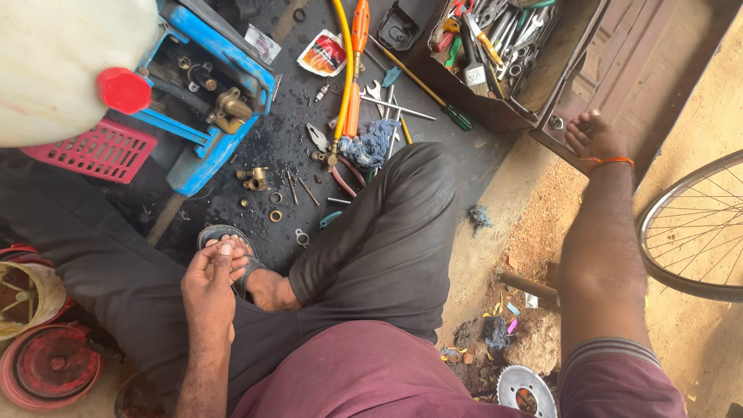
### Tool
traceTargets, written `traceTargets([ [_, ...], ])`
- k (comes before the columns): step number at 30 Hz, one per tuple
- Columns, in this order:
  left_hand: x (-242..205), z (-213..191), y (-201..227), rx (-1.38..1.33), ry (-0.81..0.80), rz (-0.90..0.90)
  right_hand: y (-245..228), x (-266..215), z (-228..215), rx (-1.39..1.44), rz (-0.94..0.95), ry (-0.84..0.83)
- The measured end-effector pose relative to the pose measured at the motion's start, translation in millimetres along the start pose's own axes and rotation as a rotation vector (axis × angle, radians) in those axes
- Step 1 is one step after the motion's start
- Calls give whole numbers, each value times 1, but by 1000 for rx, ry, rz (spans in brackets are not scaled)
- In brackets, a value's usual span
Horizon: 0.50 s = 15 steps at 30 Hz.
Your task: The person sits on the floor and assembles small mechanical components, including brass fittings, washers, and a cylindrical housing. They use a blue cloth to wipe parts and their hands to fit pieces together, occasionally picking up tools from the surrounding workspace.
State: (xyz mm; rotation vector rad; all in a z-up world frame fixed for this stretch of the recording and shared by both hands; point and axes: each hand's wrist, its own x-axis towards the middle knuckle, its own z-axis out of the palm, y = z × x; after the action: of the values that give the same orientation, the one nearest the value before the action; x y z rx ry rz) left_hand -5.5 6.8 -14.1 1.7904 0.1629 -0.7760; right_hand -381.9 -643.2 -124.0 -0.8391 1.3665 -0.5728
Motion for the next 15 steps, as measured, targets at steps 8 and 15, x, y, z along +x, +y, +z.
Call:
traceTargets([
  [8, 20, -7, -54, -195, -101, 180, 35, -12, 22, 16, -7, -83],
  [15, 70, 32, -83, 487, 115, 265, 59, -107, 189, -593, -395, -446],
])
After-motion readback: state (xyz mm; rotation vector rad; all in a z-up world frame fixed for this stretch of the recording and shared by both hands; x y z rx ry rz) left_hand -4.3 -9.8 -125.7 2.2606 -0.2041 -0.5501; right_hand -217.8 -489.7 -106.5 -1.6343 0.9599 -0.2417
